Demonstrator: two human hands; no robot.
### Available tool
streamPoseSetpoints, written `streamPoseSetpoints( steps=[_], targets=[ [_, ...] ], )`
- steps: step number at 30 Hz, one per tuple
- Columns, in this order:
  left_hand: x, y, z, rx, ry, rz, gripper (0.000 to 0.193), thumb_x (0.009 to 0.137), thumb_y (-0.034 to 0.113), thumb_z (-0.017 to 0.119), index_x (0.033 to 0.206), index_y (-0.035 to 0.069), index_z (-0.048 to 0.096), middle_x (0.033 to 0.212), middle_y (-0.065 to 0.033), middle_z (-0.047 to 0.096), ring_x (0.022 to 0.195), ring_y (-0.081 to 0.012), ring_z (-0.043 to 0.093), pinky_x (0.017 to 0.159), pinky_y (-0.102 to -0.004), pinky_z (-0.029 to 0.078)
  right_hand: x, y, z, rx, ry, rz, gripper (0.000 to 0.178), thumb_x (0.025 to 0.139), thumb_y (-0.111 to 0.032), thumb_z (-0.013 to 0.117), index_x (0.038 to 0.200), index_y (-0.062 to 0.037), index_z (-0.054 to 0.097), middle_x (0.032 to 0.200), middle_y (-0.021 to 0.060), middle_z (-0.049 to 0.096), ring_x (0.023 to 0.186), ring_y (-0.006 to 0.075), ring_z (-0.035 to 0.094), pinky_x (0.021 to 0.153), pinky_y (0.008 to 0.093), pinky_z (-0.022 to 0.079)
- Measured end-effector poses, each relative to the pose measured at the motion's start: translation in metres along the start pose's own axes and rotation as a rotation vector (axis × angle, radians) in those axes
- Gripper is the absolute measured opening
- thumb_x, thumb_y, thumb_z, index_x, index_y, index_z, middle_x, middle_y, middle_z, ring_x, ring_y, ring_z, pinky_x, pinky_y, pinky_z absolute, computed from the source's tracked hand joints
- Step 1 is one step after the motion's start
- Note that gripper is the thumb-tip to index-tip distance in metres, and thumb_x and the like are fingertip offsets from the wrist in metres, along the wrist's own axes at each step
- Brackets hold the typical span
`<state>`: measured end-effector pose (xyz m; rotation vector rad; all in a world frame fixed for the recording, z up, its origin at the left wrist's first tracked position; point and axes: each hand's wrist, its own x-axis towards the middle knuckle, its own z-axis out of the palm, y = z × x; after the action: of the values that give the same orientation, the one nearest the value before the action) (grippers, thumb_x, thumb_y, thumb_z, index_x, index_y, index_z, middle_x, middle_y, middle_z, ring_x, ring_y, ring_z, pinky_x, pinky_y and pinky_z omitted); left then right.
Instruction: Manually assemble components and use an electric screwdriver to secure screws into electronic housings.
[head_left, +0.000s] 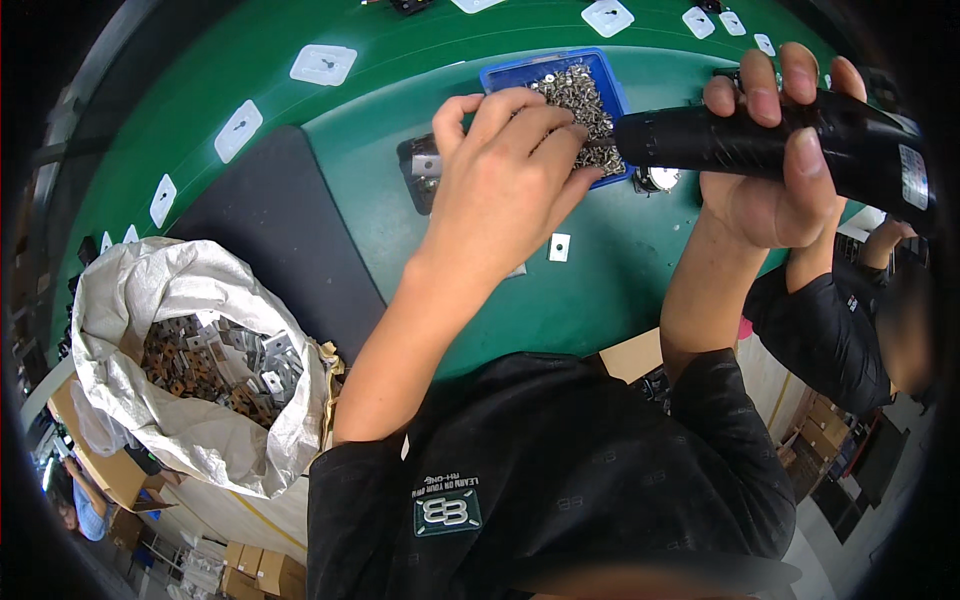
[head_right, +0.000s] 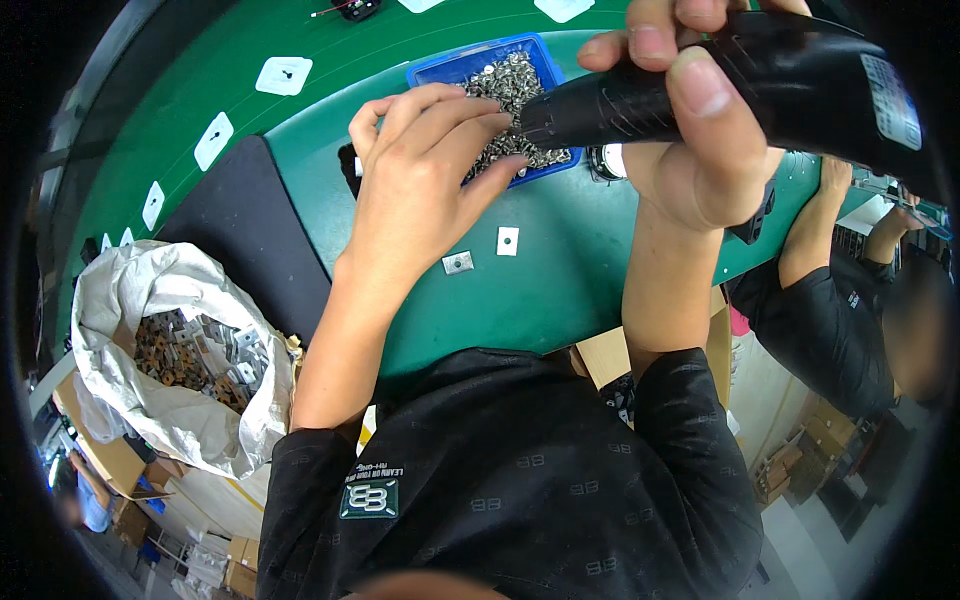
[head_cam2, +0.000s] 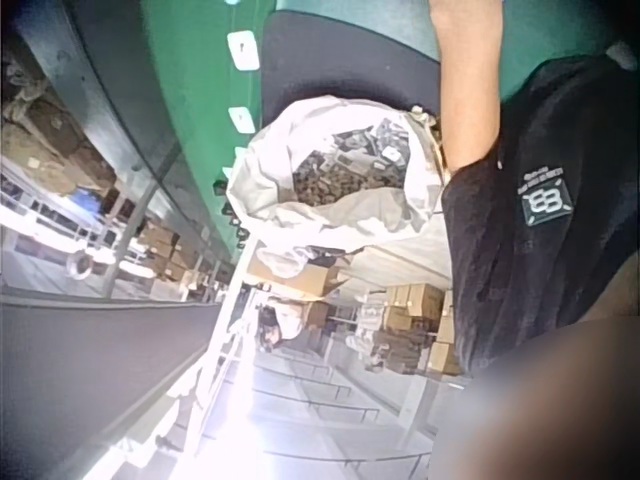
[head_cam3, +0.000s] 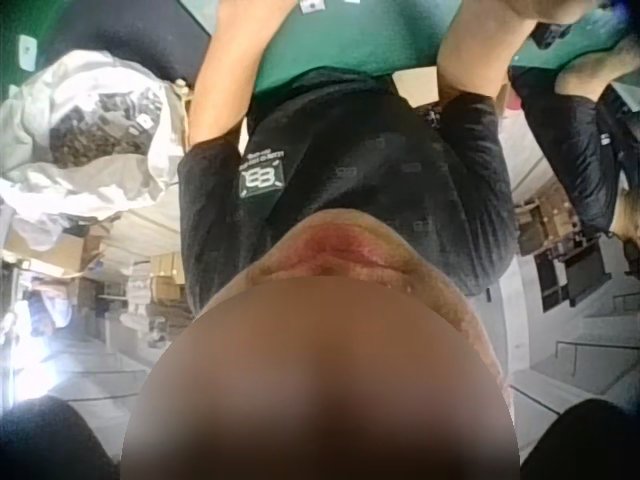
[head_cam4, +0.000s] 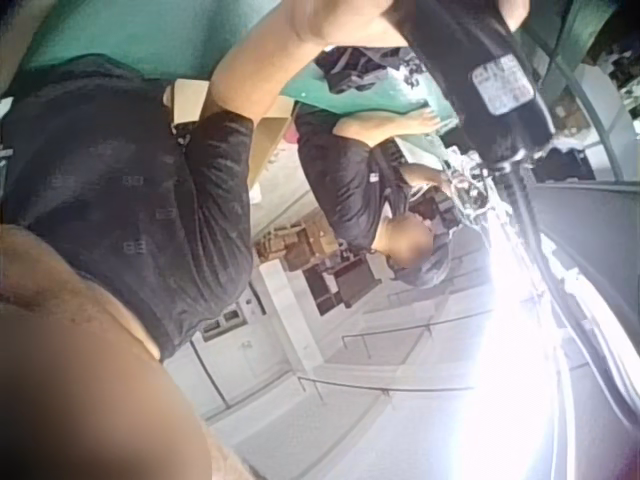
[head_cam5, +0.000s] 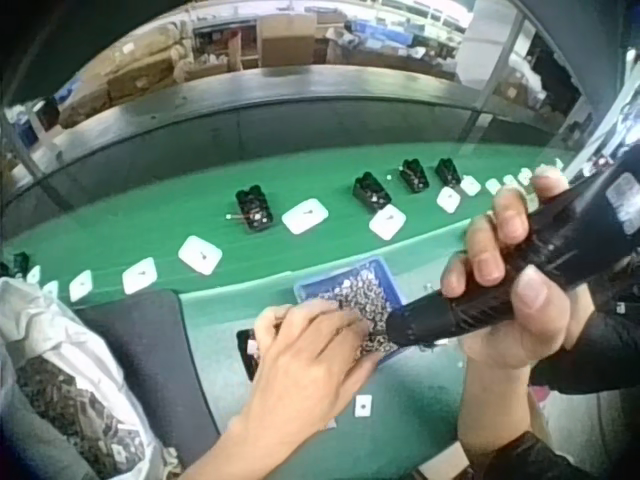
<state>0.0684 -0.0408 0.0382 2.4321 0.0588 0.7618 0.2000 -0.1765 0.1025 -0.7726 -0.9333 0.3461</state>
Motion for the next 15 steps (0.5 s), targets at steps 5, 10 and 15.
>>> streamPoseSetpoints(
  steps=[5, 10, 15],
  targets=[
    [0.002, 0.0, 0.006, -0.014, -0.001, 0.002, 0.012, 0.071, 0.013, 0.072, 0.082, 0.01, 0.068, 0.079, 0.0023, 0.065, 0.09, -0.0142, 0.058, 0.089, -0.0364, 0.03, 0.001, -0.004, -0.004, 0.065, -0.041, 0.031, 0.054, 0.077, -0.01, 0.056, 0.128, -0.0146, 0.038, 0.105, 0.0047, 0.044, 0.091, 0.0163, 0.046, 0.081, 0.0372, 0.042],
    [0.003, -0.004, 0.01, -0.094, 0.052, -0.005, 0.009, 0.071, 0.011, 0.072, 0.079, 0.011, 0.069, 0.075, 0.0014, 0.065, 0.084, -0.0141, 0.06, 0.087, -0.0346, 0.032, 0.001, -0.011, 0.004, 0.037, 0.018, 0.02, 0.051, 0.076, -0.01, 0.056, 0.124, -0.0145, 0.039, 0.104, 0.0044, 0.044, 0.091, 0.0157, 0.046, 0.08, 0.035, 0.041],
    [0.004, -0.006, 0.004, -0.235, 0.077, -0.081, 0.009, 0.069, 0.013, 0.074, 0.078, 0.012, 0.069, 0.075, 0.0003, 0.066, 0.08, -0.0145, 0.061, 0.08, -0.03, 0.036, -0.003, -0.024, 0.001, 0.124, 0.096, -0.006, 0.047, 0.073, -0.01, 0.057, 0.117, -0.0123, 0.04, 0.102, 0.0041, 0.045, 0.089, 0.0145, 0.046, 0.077, 0.0321, 0.042]
  ],
)
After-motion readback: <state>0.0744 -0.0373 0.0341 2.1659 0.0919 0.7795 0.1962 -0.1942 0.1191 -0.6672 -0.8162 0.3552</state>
